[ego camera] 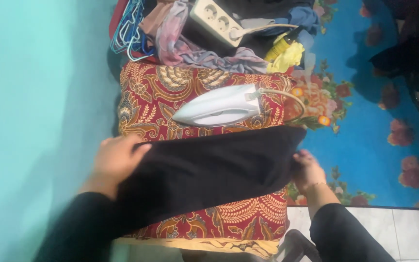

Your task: The recorder irons a black t-shirt on a patterned pillow placed on the floor.

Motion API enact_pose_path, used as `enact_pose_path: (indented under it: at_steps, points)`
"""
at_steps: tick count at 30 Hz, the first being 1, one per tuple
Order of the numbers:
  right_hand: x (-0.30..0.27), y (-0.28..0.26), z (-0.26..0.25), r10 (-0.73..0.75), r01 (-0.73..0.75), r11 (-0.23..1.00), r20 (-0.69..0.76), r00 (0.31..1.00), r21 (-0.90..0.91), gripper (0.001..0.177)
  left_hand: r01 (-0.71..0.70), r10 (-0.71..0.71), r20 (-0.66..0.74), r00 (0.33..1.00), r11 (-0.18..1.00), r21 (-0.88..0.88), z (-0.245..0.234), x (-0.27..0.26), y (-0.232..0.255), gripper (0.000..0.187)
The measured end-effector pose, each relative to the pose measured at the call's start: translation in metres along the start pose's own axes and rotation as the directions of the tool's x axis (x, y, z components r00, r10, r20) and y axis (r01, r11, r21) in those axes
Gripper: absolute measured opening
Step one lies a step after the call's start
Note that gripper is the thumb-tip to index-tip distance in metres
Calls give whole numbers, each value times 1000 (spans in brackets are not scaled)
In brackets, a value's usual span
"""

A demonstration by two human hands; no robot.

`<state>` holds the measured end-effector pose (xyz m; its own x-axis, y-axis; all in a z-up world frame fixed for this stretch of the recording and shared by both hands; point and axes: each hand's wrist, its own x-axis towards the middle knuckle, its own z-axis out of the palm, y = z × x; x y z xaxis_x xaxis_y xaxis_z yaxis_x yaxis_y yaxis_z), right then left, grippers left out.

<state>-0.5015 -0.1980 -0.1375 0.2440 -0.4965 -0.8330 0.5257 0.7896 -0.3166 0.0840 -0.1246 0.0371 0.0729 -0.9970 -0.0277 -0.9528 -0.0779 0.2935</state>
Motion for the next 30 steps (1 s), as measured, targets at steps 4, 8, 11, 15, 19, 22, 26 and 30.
enact_pose_path:
  at_steps: [4, 8, 11, 15, 19, 22, 26, 30]
  points:
    - [-70, -18, 92, -631, 615, 775, -181, 754, -143, 59, 241, -247, 190, 950, 969, 52, -44, -11, -41, 43]
    - [-113, -13, 138, -606, 601, 762, 60, 793, -240, 66, 185, -175, -140, 974, 981, 60, -50, -57, -35, 40]
    - [-101, -7, 140, -576, 567, 798, 19, 817, -204, 63, 208, -198, 82, 977, 967, -147, -64, -82, 33, 48]
    - [-94, -7, 143, -576, 563, 810, -35, 817, -164, 59, 234, -193, 248, 949, 961, -147, -15, -127, 35, 67]
    - [-101, -4, 145, -593, 564, 787, -53, 804, -251, 49, 88, -88, 10, 996, 979, -186, -9, -146, 12, 41]
    - [-116, 5, 151, -596, 583, 765, 45, 802, -274, 48, 161, -166, -19, 986, 972, -170, -18, -170, -6, 35]
    - [-117, 20, 119, -553, 523, 638, 136, 822, -565, 52, 166, -127, 169, 977, 955, -245, -31, -191, -10, 36]
    - [-125, 14, 130, -411, 277, 666, -31, 911, -693, 57, 58, 2, 238, 971, 968, -243, -28, -170, 15, 36]
